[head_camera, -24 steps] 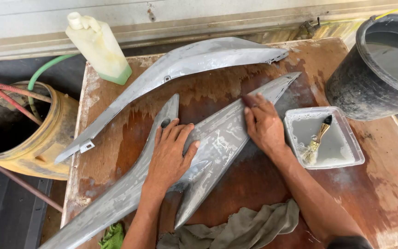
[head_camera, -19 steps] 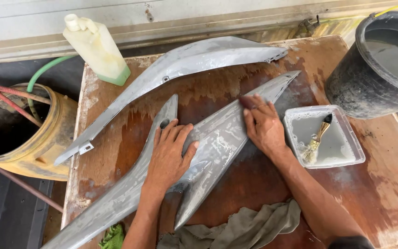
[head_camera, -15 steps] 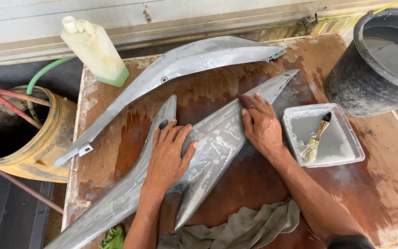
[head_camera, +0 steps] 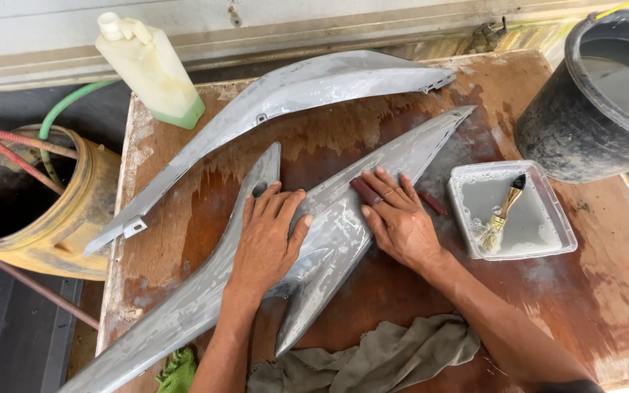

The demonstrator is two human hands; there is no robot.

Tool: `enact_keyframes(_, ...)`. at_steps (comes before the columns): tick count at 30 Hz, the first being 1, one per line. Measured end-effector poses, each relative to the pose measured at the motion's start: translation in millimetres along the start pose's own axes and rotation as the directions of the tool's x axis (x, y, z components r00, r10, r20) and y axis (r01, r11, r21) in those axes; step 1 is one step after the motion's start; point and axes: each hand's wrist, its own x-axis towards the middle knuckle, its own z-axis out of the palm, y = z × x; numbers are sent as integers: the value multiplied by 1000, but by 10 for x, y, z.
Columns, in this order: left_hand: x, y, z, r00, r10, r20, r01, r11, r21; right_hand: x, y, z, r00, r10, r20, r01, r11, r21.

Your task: The person sands a grey metal part on a wooden table using a sanding block. They hold the part steady with their left hand while moving the sanding block with their right hand across the surface.

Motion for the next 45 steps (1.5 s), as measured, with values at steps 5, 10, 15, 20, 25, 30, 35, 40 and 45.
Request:
enact_keyframes(5,-17,36,-45,1000,-18,-15,17,999,-35,62,6,-20,998,47,-41,-48,998,-37)
enact_keyframes(10,-9,-98,5,987,-125,-99,97,963,-250,6,-267,79,999,-38,35,38,999,11)
enact_keyframes(15,-24,-68,-111,969,-153,-193,40,871,-489,-3,-637,114,977,-186,109,181,982,50)
enact_keyframes(20,-38,-147,-38,956,-187,-225,32,831,-555,24,-609,95,963,-186,195,191,982,-5)
enact_keyframes(25,-54,-101,-137,943,-252,-217,60,771,-634,41,-709,123,970,-145,193,157,987,-46)
enact_keyframes(30,-47,-155,-83,898,-353,-263,52,678,-733,54,-1002,125,936,-255,241,257,966,23)
enact_keyframes(35,-29,-295,54,888,-420,-188,89,557,-826,74,-951,147,948,-216,234,223,975,-4)
enact_keyframes(40,-4,-320,80,877,-467,-113,141,474,-869,48,-1061,265,937,-251,244,249,968,40)
enact_keyframes(45,2,-340,91,881,-466,-88,175,493,-852,22,-856,371,941,-216,261,219,976,17)
